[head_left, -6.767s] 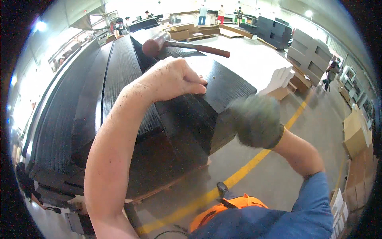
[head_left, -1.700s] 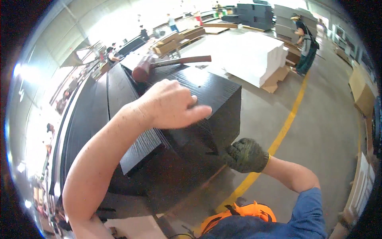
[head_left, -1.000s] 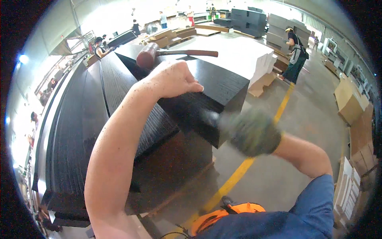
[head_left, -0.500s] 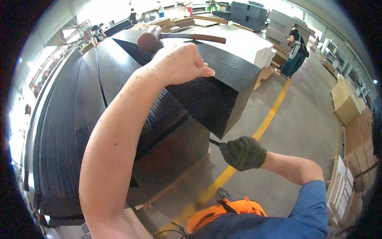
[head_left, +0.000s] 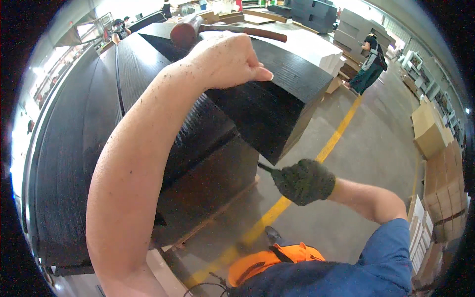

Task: The person cleans the edges and corners of stacked black wood panels using a small scraping tool while wearing gloves, occasionally tapping the panels with a mallet.

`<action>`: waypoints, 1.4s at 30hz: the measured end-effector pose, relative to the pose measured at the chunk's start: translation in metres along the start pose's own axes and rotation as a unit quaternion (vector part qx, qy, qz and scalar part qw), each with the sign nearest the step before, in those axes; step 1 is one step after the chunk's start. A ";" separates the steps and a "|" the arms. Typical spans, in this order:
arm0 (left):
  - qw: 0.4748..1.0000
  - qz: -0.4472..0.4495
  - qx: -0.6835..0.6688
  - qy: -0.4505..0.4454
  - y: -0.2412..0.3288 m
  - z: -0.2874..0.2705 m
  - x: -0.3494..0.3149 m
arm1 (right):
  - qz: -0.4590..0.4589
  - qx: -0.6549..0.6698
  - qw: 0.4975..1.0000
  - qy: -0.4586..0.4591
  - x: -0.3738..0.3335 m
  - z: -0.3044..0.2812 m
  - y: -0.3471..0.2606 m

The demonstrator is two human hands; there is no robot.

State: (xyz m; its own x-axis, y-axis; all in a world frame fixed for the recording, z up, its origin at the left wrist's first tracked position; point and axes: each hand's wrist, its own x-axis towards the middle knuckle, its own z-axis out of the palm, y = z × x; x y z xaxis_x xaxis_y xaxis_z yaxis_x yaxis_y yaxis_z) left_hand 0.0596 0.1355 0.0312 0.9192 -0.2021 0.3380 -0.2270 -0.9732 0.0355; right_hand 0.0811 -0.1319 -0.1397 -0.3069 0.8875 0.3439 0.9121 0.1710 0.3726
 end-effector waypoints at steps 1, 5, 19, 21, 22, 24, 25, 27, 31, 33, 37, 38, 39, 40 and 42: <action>1.000 -0.004 -0.001 0.000 0.001 0.000 -0.001 | -0.003 0.003 1.000 -0.001 -0.006 0.012 -0.007; 0.999 -0.009 -0.034 -0.002 -0.004 0.004 -0.003 | 0.062 0.014 0.998 -0.010 -0.021 0.045 -0.019; 0.999 -0.034 -0.005 -0.019 0.002 0.003 0.000 | 0.098 -0.093 0.991 -0.004 -0.031 0.056 0.011; 1.000 -0.015 -0.018 0.003 -0.005 0.001 -0.002 | 0.132 -0.262 0.956 -0.012 -0.026 0.023 0.036; 0.999 -0.009 -0.029 0.017 -0.011 0.002 -0.011 | 0.250 -0.169 0.953 -0.029 0.010 -0.036 0.038; 0.999 -0.001 -0.042 0.013 -0.003 0.006 -0.001 | 0.224 -0.194 0.954 -0.044 -0.013 -0.035 0.038; 0.999 -0.012 -0.034 -0.002 -0.004 0.003 -0.003 | 0.189 -0.201 0.960 -0.037 -0.019 -0.022 0.040; 0.999 -0.020 -0.031 -0.005 -0.003 0.000 -0.005 | 0.119 -0.223 0.967 -0.026 -0.028 -0.008 0.041; 0.999 -0.034 -0.033 -0.008 0.002 0.000 -0.003 | 0.025 -0.081 0.996 -0.028 -0.007 0.013 0.018; 0.999 -0.039 -0.020 -0.010 -0.002 -0.003 -0.008 | 0.046 -0.239 0.969 0.034 0.017 -0.021 0.045; 0.999 -0.031 -0.043 -0.002 -0.009 -0.005 -0.007 | 0.176 -0.117 0.977 -0.014 0.027 -0.058 0.062; 0.998 -0.039 -0.040 -0.005 -0.011 -0.004 -0.009 | 0.224 0.077 0.971 -0.027 0.033 -0.060 0.062; 0.998 -0.047 -0.038 -0.009 -0.013 -0.002 -0.010 | 0.264 0.269 0.925 -0.041 0.039 -0.058 0.062; 0.998 -0.034 -0.047 0.000 -0.016 -0.001 -0.004 | 0.116 -0.006 0.990 -0.086 0.033 -0.010 0.040; 0.999 -0.025 -0.040 0.007 -0.018 -0.003 -0.001 | -0.047 -0.305 0.950 -0.057 0.027 0.009 0.031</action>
State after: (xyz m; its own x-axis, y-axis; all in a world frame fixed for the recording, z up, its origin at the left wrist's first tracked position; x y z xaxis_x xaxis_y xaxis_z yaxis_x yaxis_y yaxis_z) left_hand 0.0615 0.1538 0.0327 0.9259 -0.1509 0.3463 -0.2060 -0.9701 0.1280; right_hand 0.1033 -0.0992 -0.1264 -0.3154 0.9272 0.2022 0.5449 0.0025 0.8385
